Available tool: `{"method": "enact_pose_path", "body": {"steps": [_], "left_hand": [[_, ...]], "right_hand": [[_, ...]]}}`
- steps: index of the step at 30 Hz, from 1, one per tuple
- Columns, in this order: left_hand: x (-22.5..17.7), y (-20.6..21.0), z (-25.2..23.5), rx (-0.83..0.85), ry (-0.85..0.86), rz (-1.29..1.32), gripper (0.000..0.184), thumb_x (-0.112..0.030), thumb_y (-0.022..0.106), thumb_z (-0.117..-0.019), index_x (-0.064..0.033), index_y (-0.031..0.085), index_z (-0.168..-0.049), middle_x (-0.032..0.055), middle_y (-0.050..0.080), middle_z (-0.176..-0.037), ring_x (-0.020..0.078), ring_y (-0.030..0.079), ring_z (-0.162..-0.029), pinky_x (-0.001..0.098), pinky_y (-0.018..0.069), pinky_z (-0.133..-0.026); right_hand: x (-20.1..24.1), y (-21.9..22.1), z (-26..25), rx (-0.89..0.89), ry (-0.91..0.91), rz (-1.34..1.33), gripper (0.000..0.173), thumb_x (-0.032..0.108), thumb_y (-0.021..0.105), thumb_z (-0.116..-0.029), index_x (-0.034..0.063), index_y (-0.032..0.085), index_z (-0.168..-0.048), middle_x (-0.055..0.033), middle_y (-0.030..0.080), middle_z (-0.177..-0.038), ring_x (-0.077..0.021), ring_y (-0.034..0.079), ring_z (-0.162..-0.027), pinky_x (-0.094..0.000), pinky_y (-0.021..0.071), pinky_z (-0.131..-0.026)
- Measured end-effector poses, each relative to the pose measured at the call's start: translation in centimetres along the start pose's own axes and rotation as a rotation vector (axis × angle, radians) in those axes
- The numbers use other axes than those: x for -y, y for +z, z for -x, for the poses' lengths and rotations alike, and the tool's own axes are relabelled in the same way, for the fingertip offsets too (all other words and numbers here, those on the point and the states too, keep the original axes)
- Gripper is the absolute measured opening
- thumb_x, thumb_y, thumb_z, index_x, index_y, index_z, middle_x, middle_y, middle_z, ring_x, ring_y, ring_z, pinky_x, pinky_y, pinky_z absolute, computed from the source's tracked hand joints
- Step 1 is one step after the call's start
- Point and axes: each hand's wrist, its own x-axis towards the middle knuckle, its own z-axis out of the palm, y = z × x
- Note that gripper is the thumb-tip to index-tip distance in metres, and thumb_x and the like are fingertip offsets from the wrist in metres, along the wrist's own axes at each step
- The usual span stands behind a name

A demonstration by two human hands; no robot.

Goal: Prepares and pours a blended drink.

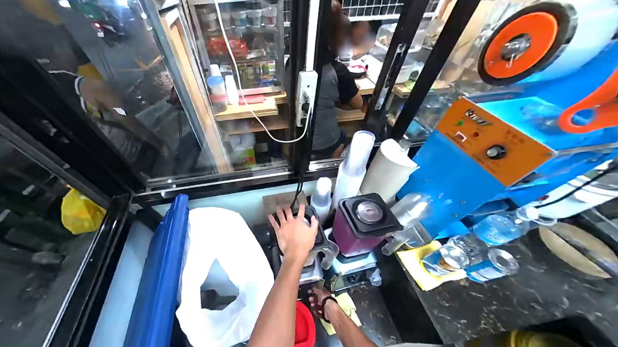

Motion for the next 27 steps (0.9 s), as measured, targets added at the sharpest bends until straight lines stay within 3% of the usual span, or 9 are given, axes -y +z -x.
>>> {"method": "enact_pose_path", "body": {"steps": [5,8,12,15,18,20,22,25,27], "left_hand": [[-0.1,0.7,0.0,-0.016,0.011,-0.011,0.062,-0.063,0.032,-0.101,-0.0368,0.042,-0.156,0.0154,0.035,-0.163,0.0436,0.023,-0.153,0.0704,0.0094,-0.12],[0.2,0.5,0.2,-0.018,0.021,-0.012,0.063,-0.062,0.032,-0.1012,-0.0351,0.041,-0.157,0.0144,0.033,-0.165,0.0432,0.022,-0.154,0.0703,0.0093,-0.12],[0.3,0.2,0.3,-0.038,0.017,-0.009,0.061,-0.061,0.035,-0.1007,-0.0336,0.045,-0.155,0.0136,0.034,-0.164,0.0431,0.024,-0.153,0.0694,0.0101,-0.121],[0.3,0.2,0.2,-0.047,0.015,0.004,0.061,-0.061,0.036,-0.1005,-0.0339,0.047,-0.154,0.0128,0.035,-0.164,0.0427,0.024,-0.153,0.0688,0.0109,-0.121],[0.2,0.3,0.3,-0.023,-0.009,0.007,0.061,-0.062,0.034,-0.1002,-0.0357,0.046,-0.154,0.0098,0.035,-0.165,0.0392,0.023,-0.154,0.0674,0.0089,-0.122],[0.1,0.1,0.2,-0.01,-0.015,0.002,0.061,-0.062,0.034,-0.1,-0.0361,0.045,-0.154,0.0084,0.035,-0.165,0.038,0.023,-0.155,0.0666,0.0081,-0.123],[0.1,-0.1,0.1,-0.013,-0.019,0.009,0.061,-0.062,0.034,-0.1001,-0.0365,0.045,-0.154,0.0075,0.035,-0.165,0.0373,0.023,-0.155,0.0661,0.0076,-0.123],[0.0,0.2,0.4,-0.013,-0.035,0.017,0.06,-0.062,0.034,-0.1001,-0.0386,0.045,-0.154,0.0061,0.035,-0.165,0.0362,0.023,-0.155,0.0657,0.0076,-0.123],[0.0,0.1,0.3,-0.014,-0.037,0.022,0.059,-0.062,0.034,-0.1003,-0.0383,0.045,-0.154,0.0065,0.036,-0.165,0.0356,0.023,-0.155,0.0661,0.0068,-0.123]], "right_hand": [[-0.3,-0.8,2.5,0.07,-0.049,0.443,0.057,0.051,0.042,-0.1083,0.0013,0.062,-0.125,-0.0134,0.064,-0.102,-0.0221,0.06,-0.086,-0.0414,0.0502,-0.079],[6.2,-2.9,13.3,0.083,-0.269,0.998,0.061,0.057,0.047,-0.1032,0.0032,0.071,-0.121,-0.0175,0.073,-0.116,-0.0326,0.069,-0.111,-0.0567,0.0509,-0.1],[19.0,-6.0,26.2,-0.241,-0.777,1.121,0.054,0.058,0.046,-0.103,0.0122,0.074,-0.108,-0.0129,0.074,-0.094,-0.0333,0.071,-0.093,-0.06,0.0553,-0.082],[30.8,-4.4,22.2,-0.303,-0.932,1.261,0.043,0.04,0.049,-0.1059,0.005,0.071,-0.118,-0.0204,0.072,-0.109,-0.0393,0.068,-0.107,-0.0615,0.0523,-0.092],[38.0,-1.9,11.4,-0.326,-0.935,1.448,0.037,0.028,0.068,-0.0964,0.0009,0.067,-0.122,-0.0286,0.065,-0.123,-0.0472,0.062,-0.116,-0.0663,0.0511,-0.093],[39.6,-1.0,7.6,-0.309,-0.838,1.557,0.056,0.024,0.077,-0.0893,-0.0024,0.058,-0.135,-0.0361,0.054,-0.135,-0.0538,0.054,-0.125,-0.0699,0.0485,-0.095],[40.6,-0.6,5.7,-0.257,-0.756,1.621,0.06,0.019,0.08,-0.0853,0.0014,0.058,-0.139,-0.0345,0.057,-0.133,-0.0536,0.055,-0.124,-0.0714,0.0465,-0.097],[41.2,-1.3,2.8,-0.198,-0.759,1.714,0.051,0.014,0.081,-0.0826,0.0061,0.066,-0.13,-0.0295,0.064,-0.127,-0.0505,0.06,-0.12,-0.0707,0.0479,-0.096],[41.7,-2.0,1.2,-0.22,-0.787,1.741,0.044,0.03,0.079,-0.0881,0.0039,0.07,-0.122,-0.0272,0.068,-0.121,-0.0484,0.063,-0.115,-0.069,0.05,-0.094]]}}
